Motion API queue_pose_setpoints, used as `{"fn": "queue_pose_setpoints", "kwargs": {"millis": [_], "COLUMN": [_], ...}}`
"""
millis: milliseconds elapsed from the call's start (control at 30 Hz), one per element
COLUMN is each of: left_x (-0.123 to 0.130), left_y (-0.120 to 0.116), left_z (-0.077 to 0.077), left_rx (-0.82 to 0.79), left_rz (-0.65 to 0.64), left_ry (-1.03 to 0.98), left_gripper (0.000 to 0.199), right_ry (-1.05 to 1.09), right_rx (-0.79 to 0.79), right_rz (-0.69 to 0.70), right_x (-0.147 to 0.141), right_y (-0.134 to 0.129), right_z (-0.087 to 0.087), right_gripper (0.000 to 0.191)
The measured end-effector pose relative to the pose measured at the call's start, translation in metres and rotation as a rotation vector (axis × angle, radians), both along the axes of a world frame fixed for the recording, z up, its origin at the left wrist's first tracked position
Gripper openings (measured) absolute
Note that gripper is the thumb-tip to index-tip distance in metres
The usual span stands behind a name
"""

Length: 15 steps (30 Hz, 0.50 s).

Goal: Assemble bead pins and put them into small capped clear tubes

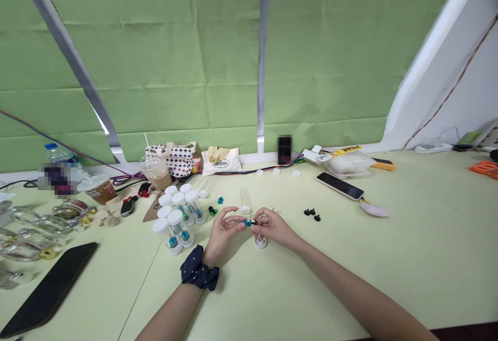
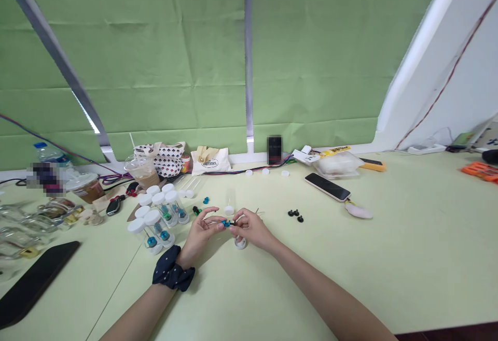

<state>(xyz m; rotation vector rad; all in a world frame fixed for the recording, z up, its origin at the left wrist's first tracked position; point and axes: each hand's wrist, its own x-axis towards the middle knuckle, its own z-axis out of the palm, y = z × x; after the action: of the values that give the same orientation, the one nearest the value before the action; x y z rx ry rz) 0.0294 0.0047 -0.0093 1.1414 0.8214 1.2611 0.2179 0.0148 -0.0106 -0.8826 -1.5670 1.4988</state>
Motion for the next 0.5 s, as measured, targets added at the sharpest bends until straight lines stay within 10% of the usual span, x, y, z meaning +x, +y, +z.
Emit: {"fn": "queue_pose_setpoints", "kwargs": {"millis": [267,500], "left_x": [-0.001,-0.002], "left_y": [0.001,0.003], "left_z": [-0.003,-0.003], "left_rx": [-0.025,-0.058], "left_rz": [-0.012,-0.004], "left_ry": [-0.042,-0.149], "left_gripper": [0.050,0.053], "right_ry": [-0.183,-0.626], "right_rx": [0.037,0.445], "right_rz": [-0.110,-0.207], "right_x": [0.001,0.017], "right_y": [0.008,0.015], "right_z": [-0.006,-0.011], "right_gripper": [0.050,0.009]}}
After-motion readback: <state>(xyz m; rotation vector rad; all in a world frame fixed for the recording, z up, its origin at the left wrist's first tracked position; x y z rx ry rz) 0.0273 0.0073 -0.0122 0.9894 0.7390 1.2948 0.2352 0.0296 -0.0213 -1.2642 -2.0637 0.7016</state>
